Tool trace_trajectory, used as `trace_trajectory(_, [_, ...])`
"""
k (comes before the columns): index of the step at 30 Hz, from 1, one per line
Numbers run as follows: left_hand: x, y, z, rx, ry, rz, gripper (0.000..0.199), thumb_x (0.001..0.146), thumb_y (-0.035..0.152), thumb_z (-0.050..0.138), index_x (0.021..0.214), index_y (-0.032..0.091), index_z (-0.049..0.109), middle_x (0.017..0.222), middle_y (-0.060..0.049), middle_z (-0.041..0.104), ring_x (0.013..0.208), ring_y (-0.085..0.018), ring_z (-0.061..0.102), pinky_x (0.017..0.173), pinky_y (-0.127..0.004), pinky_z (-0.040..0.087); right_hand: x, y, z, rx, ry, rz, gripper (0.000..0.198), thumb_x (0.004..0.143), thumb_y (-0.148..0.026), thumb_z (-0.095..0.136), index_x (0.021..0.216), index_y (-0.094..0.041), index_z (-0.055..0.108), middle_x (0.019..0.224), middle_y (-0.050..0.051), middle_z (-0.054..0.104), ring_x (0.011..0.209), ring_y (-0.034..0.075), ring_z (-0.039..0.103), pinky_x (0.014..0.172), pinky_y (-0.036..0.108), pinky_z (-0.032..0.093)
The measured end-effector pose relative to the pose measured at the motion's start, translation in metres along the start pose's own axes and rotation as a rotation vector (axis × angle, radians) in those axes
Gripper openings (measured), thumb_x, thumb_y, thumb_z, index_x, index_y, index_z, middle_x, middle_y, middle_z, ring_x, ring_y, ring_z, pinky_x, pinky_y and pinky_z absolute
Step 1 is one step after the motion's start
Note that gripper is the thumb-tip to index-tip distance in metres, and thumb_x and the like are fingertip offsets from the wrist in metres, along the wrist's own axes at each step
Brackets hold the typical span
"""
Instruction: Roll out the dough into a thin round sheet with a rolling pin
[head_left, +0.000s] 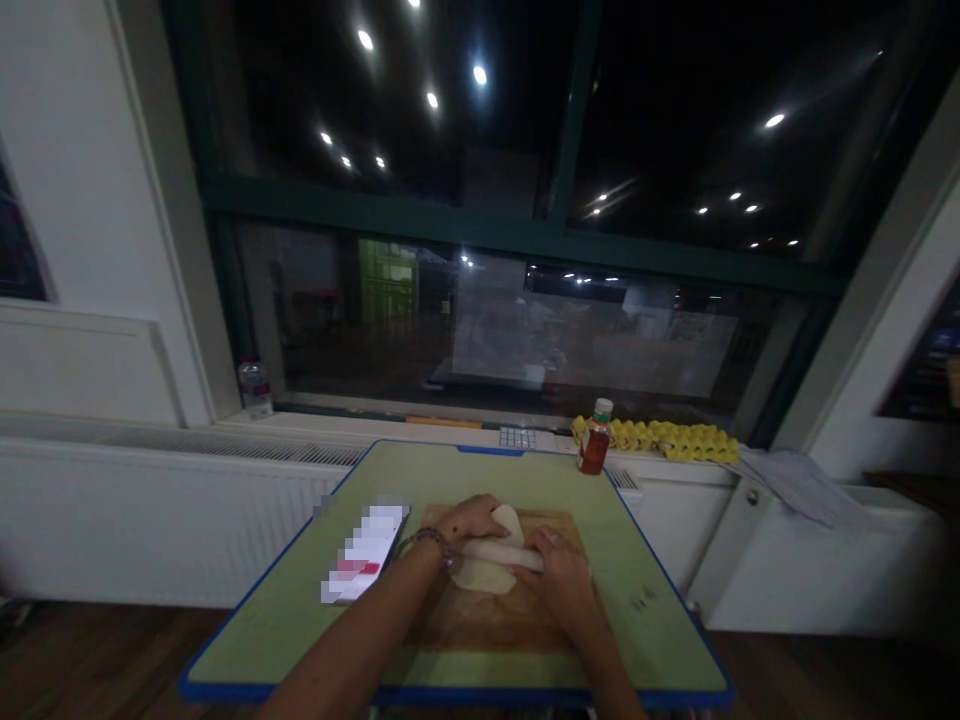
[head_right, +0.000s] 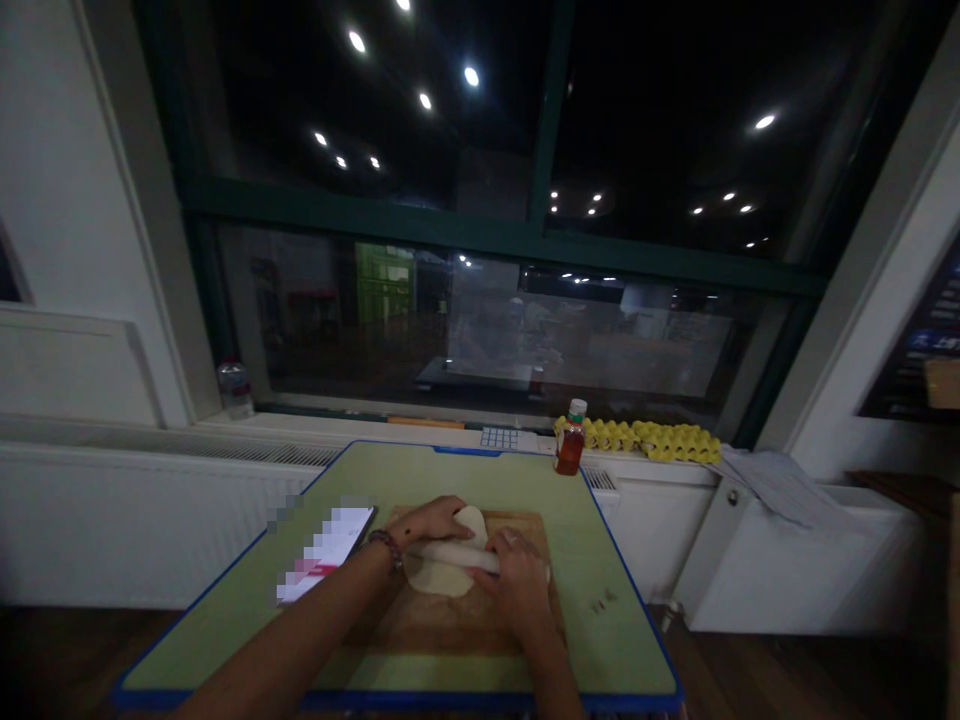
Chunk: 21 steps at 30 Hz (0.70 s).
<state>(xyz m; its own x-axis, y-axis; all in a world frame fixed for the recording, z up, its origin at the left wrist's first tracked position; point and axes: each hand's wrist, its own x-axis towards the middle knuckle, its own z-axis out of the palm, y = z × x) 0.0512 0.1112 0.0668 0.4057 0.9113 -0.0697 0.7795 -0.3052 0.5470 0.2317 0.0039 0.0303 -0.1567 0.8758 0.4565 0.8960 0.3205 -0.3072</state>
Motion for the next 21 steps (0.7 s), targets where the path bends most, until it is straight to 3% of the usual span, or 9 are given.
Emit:
trace_trajectory(7, [0.001,-0.015,0.003,0.1,0.128,0.114,0.035,0.082,0.044,0.054,0.1,0.017,0.067,0.104,-0.007,0.069,0.099,-0.024,0.061,0.086,-0.031,0.046,0.001,-0.001,-0.001,-0.013,-0.002,0.02,0.011,0.084,-0.03,0.066,0.093,-0.023,0.064,0.102,0.004,0.067,0.097,0.022,0.061,0.085,0.03,0.044])
trace_trajectory(10, [-0.006,-0.016,-0.003,0.169,0.179,0.145,0.04,0.084,0.045,0.053,0.113,0.02,0.061,0.12,-0.007,0.062,0.113,-0.026,0.052,0.098,-0.037,0.039,0.002,-0.001,-0.001,-0.034,0.003,0.021,0.015,0.085,-0.03,0.064,0.098,-0.022,0.064,0.107,0.006,0.067,0.102,0.023,0.06,0.088,0.031,0.043])
trace_trajectory(13, [-0.01,-0.011,-0.017,0.234,0.253,0.119,0.043,0.09,0.045,0.044,0.125,0.023,0.053,0.133,-0.007,0.053,0.123,-0.026,0.044,0.103,-0.042,0.032,0.01,-0.007,-0.005,-0.039,-0.021,0.004,0.017,0.086,-0.032,0.063,0.1,-0.022,0.064,0.108,0.006,0.067,0.103,0.023,0.06,0.09,0.031,0.042])
trace_trajectory(16, [-0.008,-0.004,-0.029,0.279,0.292,0.074,0.043,0.094,0.046,0.034,0.123,0.022,0.054,0.132,-0.008,0.053,0.123,-0.026,0.043,0.104,-0.043,0.031,0.029,-0.019,-0.009,-0.053,-0.078,-0.03,0.017,0.086,-0.034,0.063,0.099,-0.023,0.064,0.105,0.005,0.068,0.1,0.022,0.06,0.09,0.031,0.042])
trace_trajectory(21, [-0.009,-0.007,-0.018,0.346,0.289,0.024,0.041,0.093,0.043,0.038,0.121,0.02,0.057,0.135,-0.01,0.051,0.124,-0.027,0.042,0.104,-0.043,0.03,0.054,-0.027,-0.001,-0.02,-0.184,-0.13,0.019,0.083,-0.035,0.068,0.094,-0.021,0.064,0.105,0.005,0.066,0.103,0.02,0.058,0.093,0.03,0.041])
